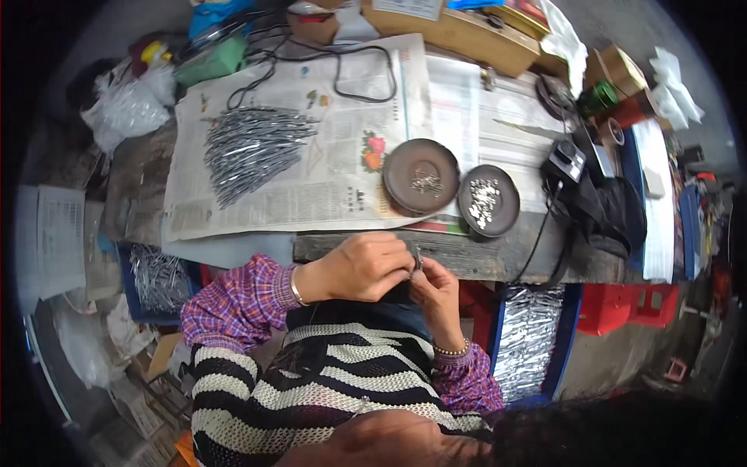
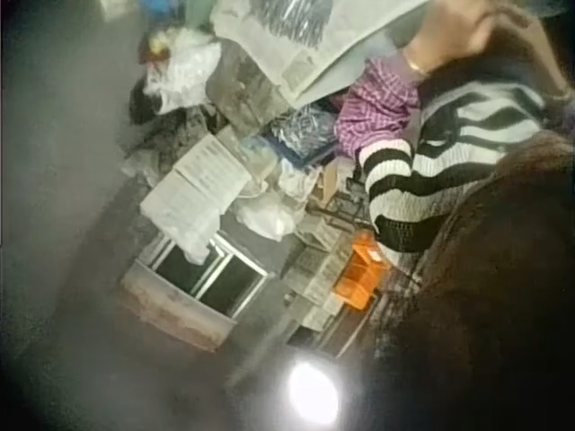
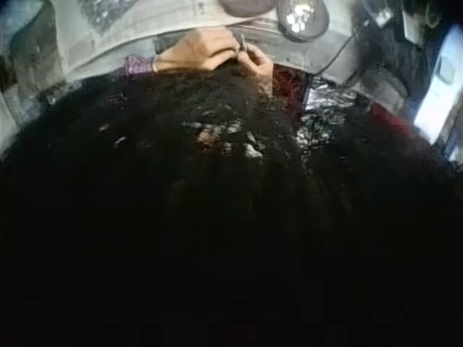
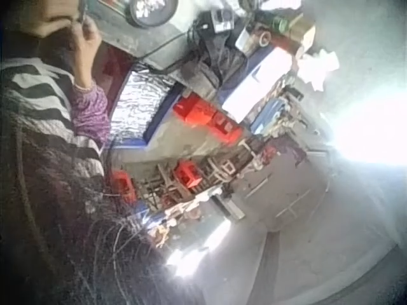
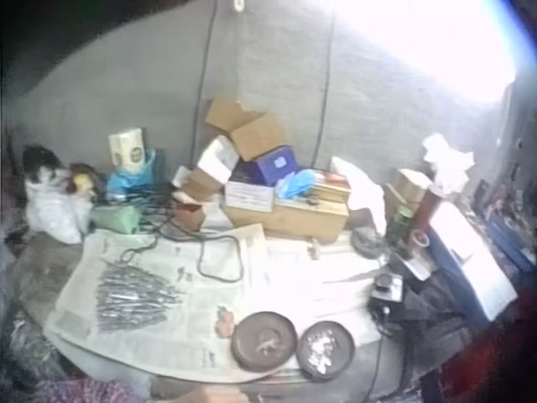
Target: Assembling small hardware components by placing metal washers or rings onto thin metal rods at a workbench.
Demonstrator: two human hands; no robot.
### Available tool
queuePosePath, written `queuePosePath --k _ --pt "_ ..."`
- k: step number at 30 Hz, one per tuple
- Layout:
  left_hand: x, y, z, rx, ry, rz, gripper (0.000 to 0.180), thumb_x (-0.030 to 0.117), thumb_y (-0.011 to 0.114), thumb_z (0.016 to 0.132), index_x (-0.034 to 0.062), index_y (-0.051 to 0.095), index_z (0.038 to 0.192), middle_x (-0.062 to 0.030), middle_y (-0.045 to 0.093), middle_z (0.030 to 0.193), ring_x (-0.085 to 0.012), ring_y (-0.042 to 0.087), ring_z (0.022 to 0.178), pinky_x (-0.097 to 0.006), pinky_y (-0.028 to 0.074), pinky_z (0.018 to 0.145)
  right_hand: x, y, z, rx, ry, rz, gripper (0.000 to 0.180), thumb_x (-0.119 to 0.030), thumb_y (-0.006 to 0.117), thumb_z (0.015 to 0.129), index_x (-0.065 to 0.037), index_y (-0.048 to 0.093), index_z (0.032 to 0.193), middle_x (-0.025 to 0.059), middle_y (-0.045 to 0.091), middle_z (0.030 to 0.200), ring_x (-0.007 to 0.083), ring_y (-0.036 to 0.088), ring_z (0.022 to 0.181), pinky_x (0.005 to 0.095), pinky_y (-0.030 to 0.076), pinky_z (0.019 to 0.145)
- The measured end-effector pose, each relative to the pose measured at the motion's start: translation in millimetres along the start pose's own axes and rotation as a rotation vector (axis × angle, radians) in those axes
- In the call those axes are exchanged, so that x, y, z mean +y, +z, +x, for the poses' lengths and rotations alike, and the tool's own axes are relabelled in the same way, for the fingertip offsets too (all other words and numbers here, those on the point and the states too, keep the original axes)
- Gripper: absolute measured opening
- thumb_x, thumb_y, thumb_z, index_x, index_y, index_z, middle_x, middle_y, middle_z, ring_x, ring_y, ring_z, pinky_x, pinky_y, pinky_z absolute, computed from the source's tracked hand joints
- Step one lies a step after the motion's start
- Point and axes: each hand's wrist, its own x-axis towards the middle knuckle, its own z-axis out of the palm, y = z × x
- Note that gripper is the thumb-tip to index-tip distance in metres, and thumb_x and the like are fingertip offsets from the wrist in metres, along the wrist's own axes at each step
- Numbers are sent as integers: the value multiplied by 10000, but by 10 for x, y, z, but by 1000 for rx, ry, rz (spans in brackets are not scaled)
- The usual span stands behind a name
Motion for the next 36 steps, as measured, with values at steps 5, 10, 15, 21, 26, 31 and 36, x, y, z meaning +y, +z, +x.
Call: queuePosePath --k 5,10,15,21,26,31,36 --pt "-11 9 -66 68 -31 -73 138 18 653 696 10 593 820 -115 573 731 -293 568 675 -365 465 615 12 40 19 -42 -4 8 231 -96 611 887 0 596 1096 -39 568 767 7 374 541 171 276 478" --pt "-43 -23 -97 123 -91 -184 77 43 611 740 15 574 801 -114 575 714 -292 583 656 -369 468 600 19 61 32 -52 14 -32 262 -115 595 900 8 584 1131 -20 584 811 17 402 564 174 307 497" --pt "-102 -100 -142 192 -220 -315 43 4 595 716 4 592 759 -104 621 713 -248 611 619 -318 477 575 -19 127 42 -55 -64 -49 317 -151 559 928 15 556 1198 21 614 912 29 425 609 167 329 527" --pt "-194 -57 -237 166 -498 -595 32 9 623 777 -12 607 794 -17 635 754 -44 550 673 -206 452 583 -37 101 19 -76 -81 -158 350 -168 538 942 9 533 1243 31 612 918 30 420 616 168 328 535" --pt "-197 -49 -204 226 -524 -641 69 21 645 798 -2 618 857 -6 633 748 -38 566 703 -202 465 632 -63 89 10 -75 -104 -170 359 -155 520 949 -6 515 1276 27 606 916 23 399 613 160 314 533" --pt "-269 0 -277 269 -593 -733 78 -12 610 820 -16 630 895 15 610 802 -35 554 760 -192 454 652 -22 92 63 -60 -144 -255 353 -91 516 937 -6 512 1280 14 596 882 25 419 629 161 346 549" --pt "-248 31 -214 241 -564 -705 103 -38 582 815 -27 624 909 -4 617 831 -46 570 784 -201 474 692 -19 95 70 -64 -159 -233 360 -66 535 919 4 512 1272 27 617 884 29 460 655 166 385 567"
